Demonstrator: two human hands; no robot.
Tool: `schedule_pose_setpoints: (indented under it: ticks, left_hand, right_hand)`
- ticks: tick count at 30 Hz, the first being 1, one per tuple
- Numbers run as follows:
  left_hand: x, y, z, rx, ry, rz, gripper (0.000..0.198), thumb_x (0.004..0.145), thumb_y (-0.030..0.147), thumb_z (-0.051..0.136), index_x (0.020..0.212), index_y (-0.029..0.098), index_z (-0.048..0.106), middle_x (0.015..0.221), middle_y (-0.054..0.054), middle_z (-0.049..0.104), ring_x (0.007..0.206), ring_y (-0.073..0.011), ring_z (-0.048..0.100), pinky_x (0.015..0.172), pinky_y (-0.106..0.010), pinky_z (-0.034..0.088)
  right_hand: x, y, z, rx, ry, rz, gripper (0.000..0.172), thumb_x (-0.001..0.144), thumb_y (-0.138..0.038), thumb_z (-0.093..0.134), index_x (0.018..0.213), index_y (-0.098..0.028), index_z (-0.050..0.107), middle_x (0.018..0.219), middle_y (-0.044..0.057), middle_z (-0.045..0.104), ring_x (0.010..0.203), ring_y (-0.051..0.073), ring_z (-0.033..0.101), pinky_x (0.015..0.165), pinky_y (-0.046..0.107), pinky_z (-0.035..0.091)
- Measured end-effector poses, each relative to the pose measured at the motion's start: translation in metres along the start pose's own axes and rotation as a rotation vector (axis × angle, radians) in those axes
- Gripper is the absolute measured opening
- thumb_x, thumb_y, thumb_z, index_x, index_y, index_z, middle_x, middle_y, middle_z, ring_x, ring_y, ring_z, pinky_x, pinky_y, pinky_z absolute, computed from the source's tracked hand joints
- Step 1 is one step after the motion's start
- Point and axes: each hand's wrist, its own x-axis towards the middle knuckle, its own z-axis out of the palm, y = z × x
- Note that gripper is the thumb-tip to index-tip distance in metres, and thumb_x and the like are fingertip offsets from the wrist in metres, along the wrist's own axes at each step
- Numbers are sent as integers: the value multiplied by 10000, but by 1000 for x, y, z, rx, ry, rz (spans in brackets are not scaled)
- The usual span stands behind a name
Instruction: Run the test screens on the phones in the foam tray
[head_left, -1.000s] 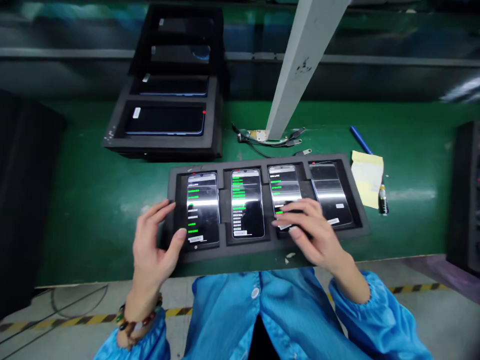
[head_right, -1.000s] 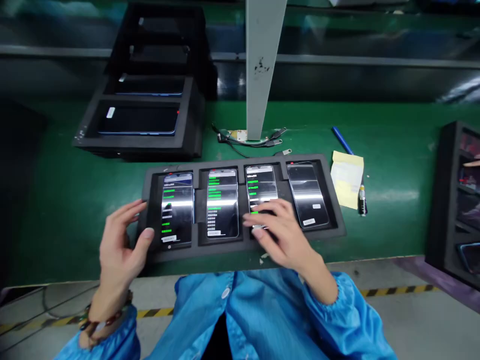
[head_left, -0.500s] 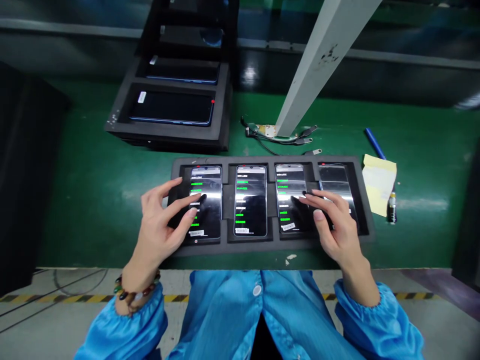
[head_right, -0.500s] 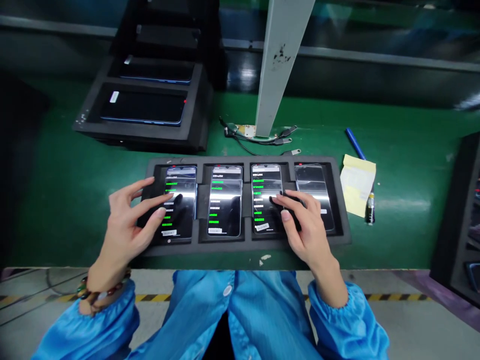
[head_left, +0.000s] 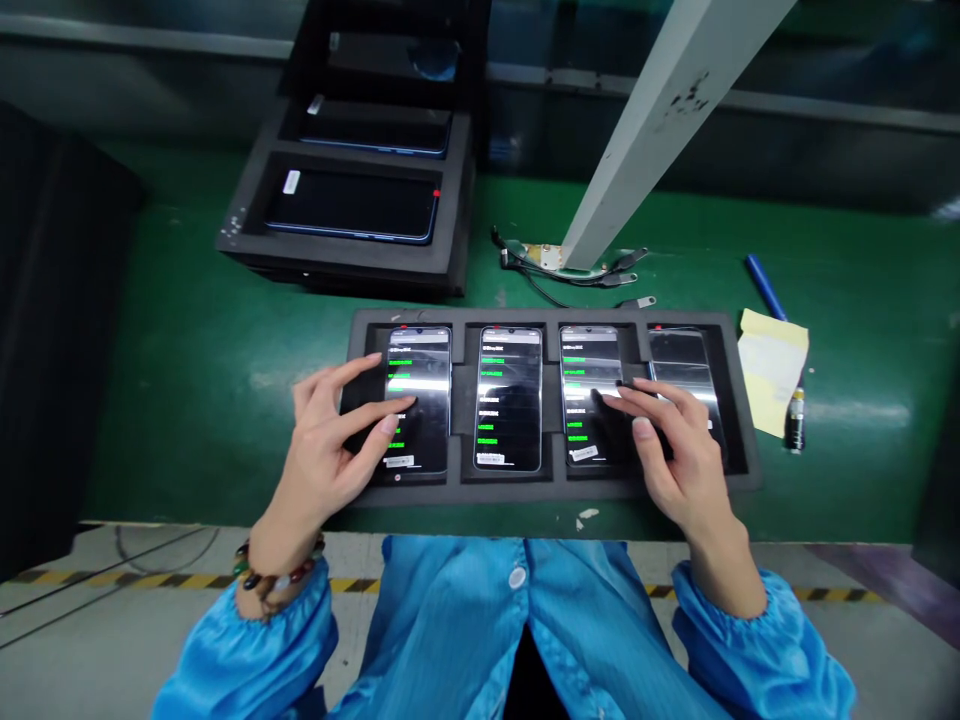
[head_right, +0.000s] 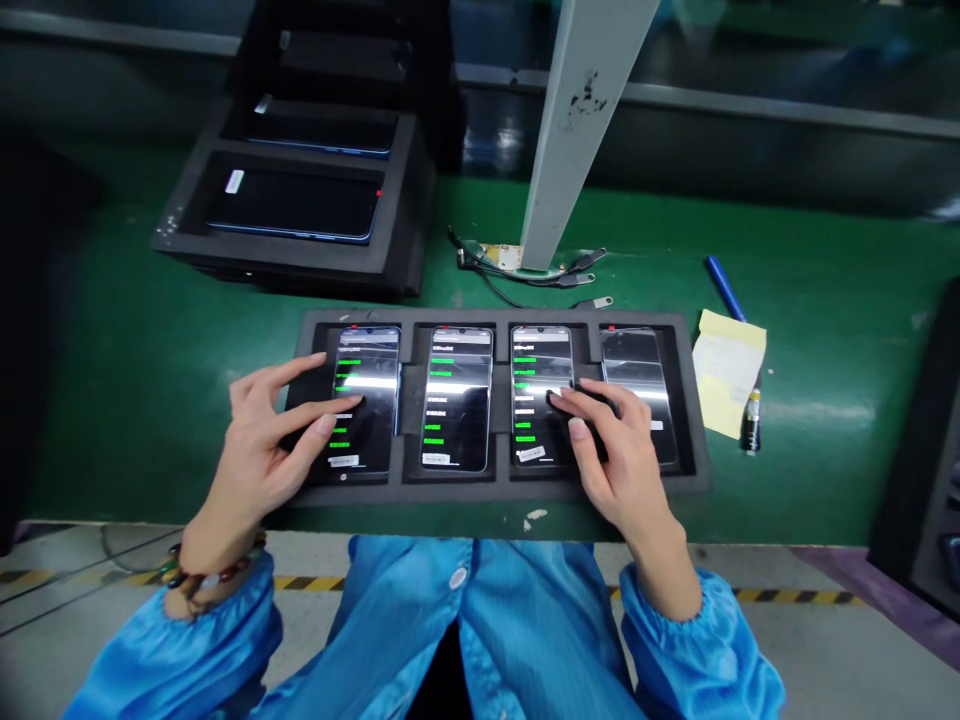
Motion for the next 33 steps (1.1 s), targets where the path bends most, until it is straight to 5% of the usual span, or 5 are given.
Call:
schedule_pose_setpoints:
  ticks: [7,15,33]
  left_hand:
    - [1,-2,0,-3,-2,-17,323,1089,393,622,1341,401,823,1717,-44,554,1522,-439,548,1251,-767,404]
    - [1,-2,0,40,-41,-66,358,1122,403,550,1377,386,801,1795,-24,444,1596,-465,465,1259,-818,355]
    - [4,1,2,62,-40,-88,358,1129,399,530,1361,339,796,1770,-80,478,1571,-452,495,1261,-793,382]
  right_hand:
    - [5,-5,1,-91,-64,48,444,1181,-304,500,1620,-305,567,1589,98,694,1587,364,518,1216,592,403]
    - [6,-7,0,-60,-104,51,412,1181,-240,464,1565,-315,595,1530,52,735,1559,313,541,1247,561,353]
    - [6,-6,1,-54,-70,67,428,1167,-273,474,1572,-323,606,1532,57,740,1520,327,573,1218,557,379]
